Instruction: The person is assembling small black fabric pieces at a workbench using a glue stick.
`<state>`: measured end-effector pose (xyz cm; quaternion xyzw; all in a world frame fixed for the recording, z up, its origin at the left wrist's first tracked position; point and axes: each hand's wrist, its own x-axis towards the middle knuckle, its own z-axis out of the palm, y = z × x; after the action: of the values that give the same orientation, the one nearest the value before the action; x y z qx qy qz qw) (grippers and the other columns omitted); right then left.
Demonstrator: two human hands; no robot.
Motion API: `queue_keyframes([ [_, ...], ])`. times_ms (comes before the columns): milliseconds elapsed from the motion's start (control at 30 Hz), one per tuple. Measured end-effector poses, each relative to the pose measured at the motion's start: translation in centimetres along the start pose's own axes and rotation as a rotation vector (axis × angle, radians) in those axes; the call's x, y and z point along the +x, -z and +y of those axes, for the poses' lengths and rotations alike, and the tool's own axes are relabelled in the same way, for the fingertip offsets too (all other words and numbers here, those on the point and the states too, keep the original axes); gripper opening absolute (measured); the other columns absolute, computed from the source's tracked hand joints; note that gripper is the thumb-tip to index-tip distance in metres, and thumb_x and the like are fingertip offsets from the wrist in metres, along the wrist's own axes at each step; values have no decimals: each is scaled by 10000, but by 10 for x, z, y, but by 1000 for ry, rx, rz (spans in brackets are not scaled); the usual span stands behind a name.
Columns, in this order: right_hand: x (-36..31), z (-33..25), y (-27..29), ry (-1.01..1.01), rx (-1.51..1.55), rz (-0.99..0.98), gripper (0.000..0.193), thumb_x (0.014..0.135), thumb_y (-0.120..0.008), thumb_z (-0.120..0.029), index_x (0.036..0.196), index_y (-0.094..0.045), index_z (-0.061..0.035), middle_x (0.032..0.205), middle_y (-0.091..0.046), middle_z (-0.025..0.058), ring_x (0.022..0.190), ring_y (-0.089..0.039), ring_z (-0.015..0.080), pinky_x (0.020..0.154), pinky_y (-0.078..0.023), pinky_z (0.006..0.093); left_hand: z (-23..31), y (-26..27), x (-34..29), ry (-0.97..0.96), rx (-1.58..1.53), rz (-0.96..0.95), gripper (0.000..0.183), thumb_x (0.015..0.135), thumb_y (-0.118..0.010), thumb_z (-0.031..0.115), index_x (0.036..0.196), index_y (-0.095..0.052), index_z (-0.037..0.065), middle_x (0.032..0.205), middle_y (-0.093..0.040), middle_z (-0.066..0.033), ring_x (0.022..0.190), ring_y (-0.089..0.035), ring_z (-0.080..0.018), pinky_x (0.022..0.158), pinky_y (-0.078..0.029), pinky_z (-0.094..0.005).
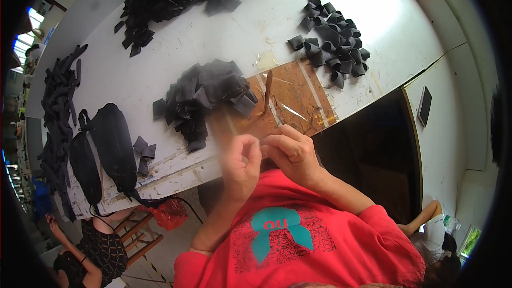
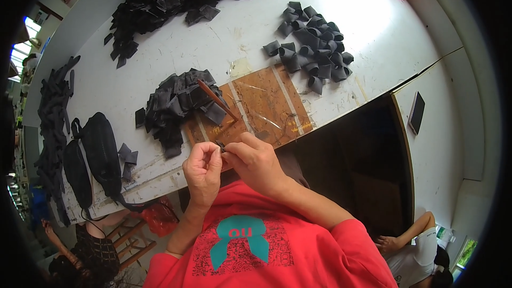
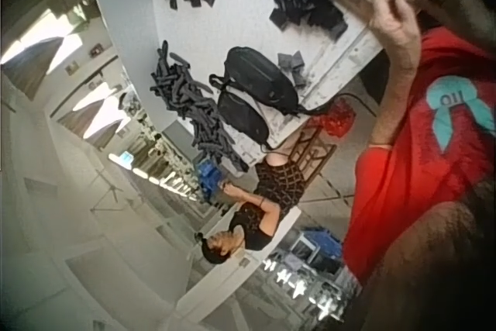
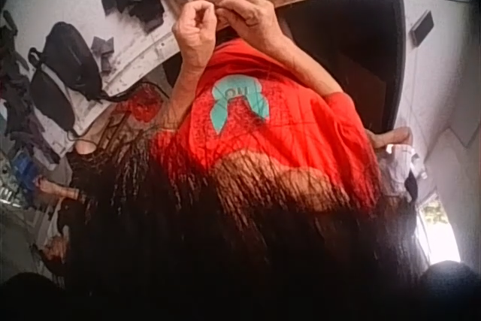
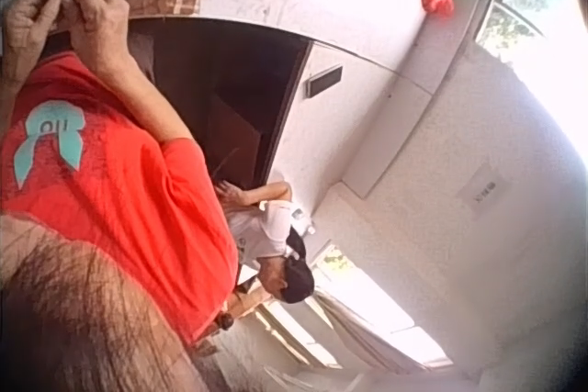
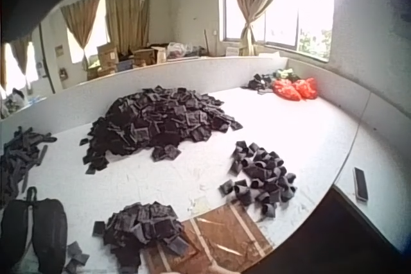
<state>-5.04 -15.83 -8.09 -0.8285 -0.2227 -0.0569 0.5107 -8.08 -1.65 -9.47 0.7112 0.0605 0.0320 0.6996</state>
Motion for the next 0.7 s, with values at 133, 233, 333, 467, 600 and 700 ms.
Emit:
queue_keyframes([
  [133, 1, -4, -1, -42, 60, 42, 167, 767, -663, 17, 929, -649, -19, 844, -607, 101, 698, -641, 226, 585, -509, 301, 5, -1, -1, 67, -190, 23, 78, 892, -586, 49, 944, -560, -2, 837, -603, -25, 740, -569, -82, 656, -464, -224],
  [233, 2, -9, 2, -71, 73, -6, 189, 757, -673, -10, 940, -639, 20, 862, -603, 135, 712, -637, 286, 607, -519, 332, 8, -3, 0, 97, -265, 32, 104, 888, -596, 50, 964, -554, -7, 853, -611, -38, 751, -578, -85, 681, -475, -223],
  [333, 5, -11, 3, -69, 79, -27, 205, 759, -671, -12, 958, -635, 22, 879, -601, 139, 719, -640, 287, 621, -524, 330, 8, -3, 4, 118, -226, 48, 111, 882, -613, 53, 958, -562, -10, 855, -615, -40, 766, -585, -88, 699, -479, -222],
  [467, 6, -10, 7, -123, 114, -9, 226, 746, -704, -47, 954, -643, 19, 858, -609, 122, 705, -643, 258, 621, -520, 314, 2, -1, 9, 166, -263, 35, 115, 863, -655, 67, 927, -590, -3, 847, -624, -40, 768, -595, -96, 698, -484, -220],
  [600, 5, -8, 10, -210, 170, -21, 251, 726, -740, -82, 944, -656, 9, 832, -617, 102, 687, -642, 227, 603, -509, 295, 0, 1, 13, 287, -543, -31, 75, 844, -667, 41, 894, -623, 5, 806, -639, -42, 685, -598, -94, 638, -510, -222],
  [700, 4, -7, 10, -184, 146, 30, 249, 720, -751, -90, 935, -664, 0, 815, -621, 97, 683, -642, 216, 594, -505, 288, 1, 0, 16, 389, -691, -100, 103, 839, -678, 63, 908, -622, 11, 829, -642, -57, 704, -619, -117, 658, -531, -240],
])
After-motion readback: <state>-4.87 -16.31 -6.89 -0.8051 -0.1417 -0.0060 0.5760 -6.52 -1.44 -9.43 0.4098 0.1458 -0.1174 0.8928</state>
